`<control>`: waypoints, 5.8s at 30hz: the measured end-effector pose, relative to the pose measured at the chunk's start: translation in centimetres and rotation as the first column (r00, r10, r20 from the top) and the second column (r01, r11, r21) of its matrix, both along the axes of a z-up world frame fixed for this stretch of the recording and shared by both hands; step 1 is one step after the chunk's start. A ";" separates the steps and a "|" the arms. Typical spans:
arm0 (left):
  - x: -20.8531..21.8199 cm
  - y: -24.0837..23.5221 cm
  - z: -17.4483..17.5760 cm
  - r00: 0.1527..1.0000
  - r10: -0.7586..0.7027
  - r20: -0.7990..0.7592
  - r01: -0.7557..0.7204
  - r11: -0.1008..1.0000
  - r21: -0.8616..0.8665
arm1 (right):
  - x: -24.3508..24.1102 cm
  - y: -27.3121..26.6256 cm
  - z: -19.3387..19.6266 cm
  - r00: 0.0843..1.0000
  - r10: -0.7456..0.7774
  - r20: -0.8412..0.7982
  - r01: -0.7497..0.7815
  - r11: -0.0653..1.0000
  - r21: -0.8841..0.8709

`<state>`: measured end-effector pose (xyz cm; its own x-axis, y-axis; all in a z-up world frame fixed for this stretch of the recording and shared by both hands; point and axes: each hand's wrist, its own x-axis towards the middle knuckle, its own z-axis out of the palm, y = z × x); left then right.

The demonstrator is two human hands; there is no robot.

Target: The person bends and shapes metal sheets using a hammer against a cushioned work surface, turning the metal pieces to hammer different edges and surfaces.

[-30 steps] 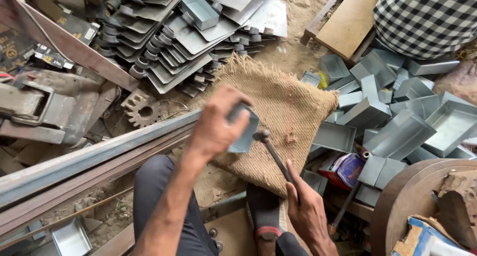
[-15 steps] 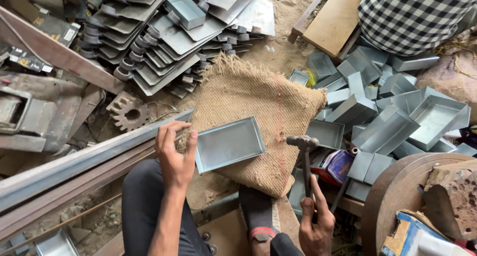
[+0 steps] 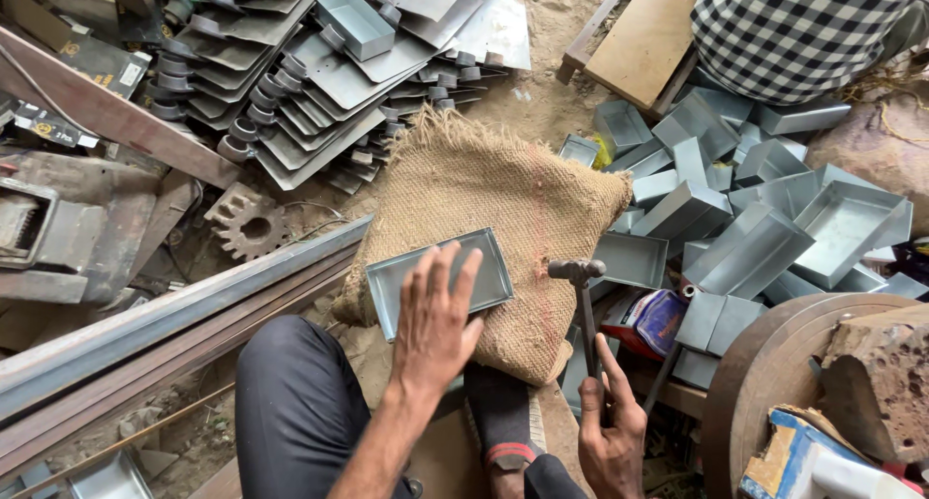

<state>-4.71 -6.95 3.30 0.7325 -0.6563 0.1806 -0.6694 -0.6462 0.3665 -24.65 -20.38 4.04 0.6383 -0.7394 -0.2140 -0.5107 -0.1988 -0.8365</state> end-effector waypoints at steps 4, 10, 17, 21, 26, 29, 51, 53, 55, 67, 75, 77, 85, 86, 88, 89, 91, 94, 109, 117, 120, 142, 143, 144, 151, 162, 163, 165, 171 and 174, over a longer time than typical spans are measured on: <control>2.0 0.1 0.7 0.999 0.044 -0.011 -0.044 0.998 0.048 | -0.2 -0.2 -0.5 0.998 -0.014 -0.058 0.016 1.000 0.026; 4.3 0.1 2.3 0.957 0.015 -0.291 0.024 0.991 0.129 | -1.0 -0.4 -1.1 0.995 -0.043 -0.093 0.046 0.998 0.032; 5.7 0.9 4.7 0.734 -0.065 -0.676 0.134 0.990 0.050 | -1.8 -0.7 -1.3 0.999 -0.008 -0.033 0.007 0.999 -0.037; 4.5 -0.5 4.7 0.839 -0.056 -0.541 0.087 0.996 0.033 | -2.4 -0.7 -1.5 0.971 -0.044 -0.236 0.027 0.997 -0.073; 3.7 -1.7 4.8 0.936 0.015 -0.351 0.027 0.993 0.115 | -1.0 -0.9 -1.2 0.995 -0.023 -0.096 0.015 0.997 -0.081; 3.2 -1.8 3.9 0.963 0.004 -0.270 0.023 0.995 0.098 | -1.0 -0.5 -0.2 0.995 -0.031 -0.098 0.020 0.993 -0.113; 2.1 -2.2 -0.1 0.996 0.087 0.026 -0.088 0.995 0.054 | -1.1 -1.2 7.2 0.990 0.042 0.135 0.029 0.873 -0.487; 2.3 -2.4 -0.3 0.997 0.073 -0.035 -0.070 0.995 0.065 | -1.2 0.2 6.6 0.921 -0.093 0.379 0.218 0.928 -0.301; 2.5 -2.1 -0.4 0.994 0.064 -0.092 -0.057 0.995 0.081 | -1.1 0.6 5.6 0.778 -0.254 0.575 0.352 0.934 -0.063; 3.1 -2.6 0.7 0.998 0.056 0.019 -0.056 0.998 0.022 | -0.7 -1.0 5.6 0.982 0.102 0.162 -0.007 0.866 -0.500; 2.4 -2.2 0.7 0.993 0.056 -0.102 -0.040 0.987 0.153 | -1.2 -1.8 0.1 0.915 0.297 -0.273 -0.385 0.846 -0.370; 2.3 -2.3 0.7 0.992 0.059 -0.114 -0.041 0.988 0.151 | -0.8 -1.3 1.3 0.920 0.276 -0.278 -0.361 0.873 -0.328; 2.4 -0.2 2.5 0.994 -0.103 -0.044 0.103 0.995 -0.016 | -1.5 -2.0 2.3 0.966 0.213 -0.147 -0.224 0.972 -0.063; 1.9 0.1 2.3 0.986 -0.158 0.054 0.156 0.987 0.051 | -2.2 -2.3 2.0 0.967 0.200 -0.161 -0.211 0.976 -0.060; 1.0 0.5 1.5 0.964 -0.225 0.142 0.209 0.971 0.117 | -3.0 -2.7 1.8 0.967 0.178 -0.182 -0.191 0.980 -0.059; 0.9 0.8 0.9 0.915 -0.294 0.276 0.247 0.950 0.191 | -3.2 -2.8 1.8 0.958 0.149 -0.246 -0.163 0.986 -0.037; 1.8 1.6 -0.1 0.835 -0.367 0.411 0.276 0.924 0.264 | -2.9 -2.9 1.8 0.947 0.111 -0.301 -0.124 0.992 -0.024; 2.0 3.3 -1.1 0.615 -0.547 0.569 0.408 0.837 0.364 | -2.4 -2.7 2.7 0.938 0.204 -0.279 -0.238 0.967 -0.093; 0.7 2.9 -0.3 0.531 -0.594 0.605 0.318 0.801 0.508 | -0.2 -1.2 2.9 0.887 0.366 -0.280 -0.446 0.838 -0.316; 0.7 3.4 -1.0 0.592 -0.569 0.571 0.358 0.820 0.447 | -1.5 -3.4 3.0 0.940 0.123 -0.319 -0.202 0.952 -0.230; 0.5 3.3 -1.6 0.568 -0.579 0.586 0.328 0.811 0.484 | -2.3 -3.1 3.6 0.986 0.129 -0.109 -0.155 0.947 -0.282; 2.6 1.1 1.4 0.862 -0.506 0.029 0.490 0.846 0.208 | -5.6 -1.1 -1.2 0.965 0.256 -0.053 -0.261 0.948 -0.181; 3.5 1.1 2.2 0.892 -0.450 -0.045 0.452 0.892 0.032 | -5.2 -1.1 -0.1 0.971 0.231 -0.069 -0.239 0.956 -0.169; 4.4 0.8 3.0 0.887 -0.459 -0.041 0.461 0.887 0.039 | -4.3 -0.5 0.7 0.977 0.202 -0.073 -0.211 0.966 -0.151; 6.0 -1.7 4.3 0.922 -0.363 -0.133 0.387 0.873 0.298 | -1.2 0.9 5.6 0.998 0.053 0.025 -0.043 0.954 -0.296; 5.6 -1.9 3.7 0.931 -0.326 -0.162 0.364 0.837 0.409 | 2.4 -0.1 5.2 0.984 0.104 -0.141 -0.120 0.987 -0.109; 5.3 -1.9 4.0 0.934 -0.324 -0.148 0.356 0.864 0.356 | 2.4 -0.3 5.1 0.985 0.106 -0.135 -0.122 0.986 -0.112; 4.3 -1.3 4.4 0.939 -0.306 -0.157 0.341 0.889 0.307 | 0.9 -0.6 5.1 0.994 0.051 -0.101 -0.063 0.991 -0.121; 7.0 -1.4 1.9 0.846 -0.511 0.152 0.482 0.854 0.195 | -2.3 -0.4 2.3 0.993 0.027 -0.117 -0.028 1.000 -0.005; 7.9 -1.4 1.2 0.834 -0.451 0.318 0.402 0.891 0.211 | -3.2 -0.5 1.3 0.986 0.074 -0.148 -0.071 0.997 0.029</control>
<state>3.23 -8.36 4.50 0.2787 -0.9241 0.2616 -0.9565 -0.2915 -0.0105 -27.81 -20.93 5.35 0.6497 -0.6860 -0.3276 -0.6150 -0.2210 -0.7570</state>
